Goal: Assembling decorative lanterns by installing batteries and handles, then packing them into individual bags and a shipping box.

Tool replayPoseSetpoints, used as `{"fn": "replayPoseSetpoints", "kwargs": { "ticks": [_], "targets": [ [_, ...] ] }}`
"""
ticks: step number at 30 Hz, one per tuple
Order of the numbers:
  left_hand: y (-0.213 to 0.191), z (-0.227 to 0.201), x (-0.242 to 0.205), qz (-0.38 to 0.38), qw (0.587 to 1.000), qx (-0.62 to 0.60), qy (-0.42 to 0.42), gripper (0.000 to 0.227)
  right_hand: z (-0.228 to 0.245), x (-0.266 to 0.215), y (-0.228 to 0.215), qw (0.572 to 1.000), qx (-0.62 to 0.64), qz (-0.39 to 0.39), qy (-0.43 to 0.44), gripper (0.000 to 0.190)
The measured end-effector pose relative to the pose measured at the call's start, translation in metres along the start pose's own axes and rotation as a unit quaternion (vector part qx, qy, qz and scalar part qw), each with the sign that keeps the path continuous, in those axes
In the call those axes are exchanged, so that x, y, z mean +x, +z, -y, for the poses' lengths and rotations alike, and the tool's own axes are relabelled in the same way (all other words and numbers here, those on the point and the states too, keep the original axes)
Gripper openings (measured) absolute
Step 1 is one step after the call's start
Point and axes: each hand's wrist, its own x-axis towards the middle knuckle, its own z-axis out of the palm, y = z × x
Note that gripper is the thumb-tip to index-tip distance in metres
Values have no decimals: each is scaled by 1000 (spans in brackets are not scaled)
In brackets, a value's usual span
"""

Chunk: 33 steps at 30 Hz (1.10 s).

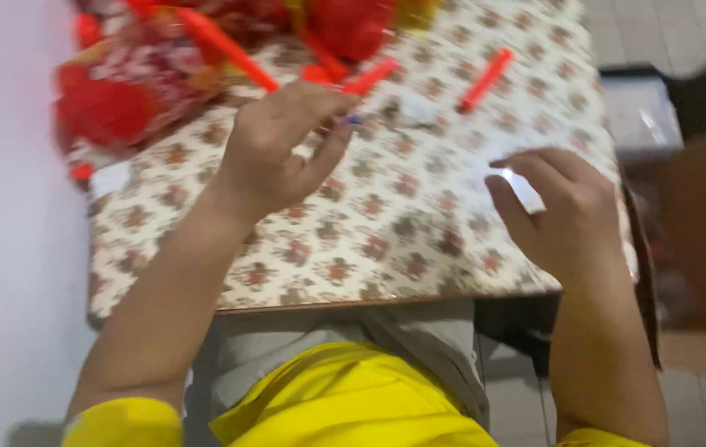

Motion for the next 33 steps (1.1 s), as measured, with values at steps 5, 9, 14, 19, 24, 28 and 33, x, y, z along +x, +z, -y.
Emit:
{"fn": "replayPoseSetpoints", "kwargs": {
  "ticks": [5,9,14,19,24,28,33],
  "targets": [
    [5,51,-47,-122,979,159,-31,12,-8,92,69,988,65,-67,-126,11],
    [5,63,-53,-94,983,133,-88,20,-25,103,117,979,89,-144,-116,16],
    [18,105,-71,-179,960,204,-66,28,-35,89,139,976,156,-134,-76,24],
    [-62,75,-55,-112,902,368,-195,55,-11,94,124,966,240,-55,-84,17],
    [-95,42,-31,143,796,306,-503,112,-9,93,125,966,245,-48,-69,15],
    [-91,51,-43,204,752,349,-520,125,-11,89,127,968,244,-37,-43,19],
    [-85,67,-65,176,751,426,-472,121,-6,89,126,965,253,-37,-48,16]
  ]
}}
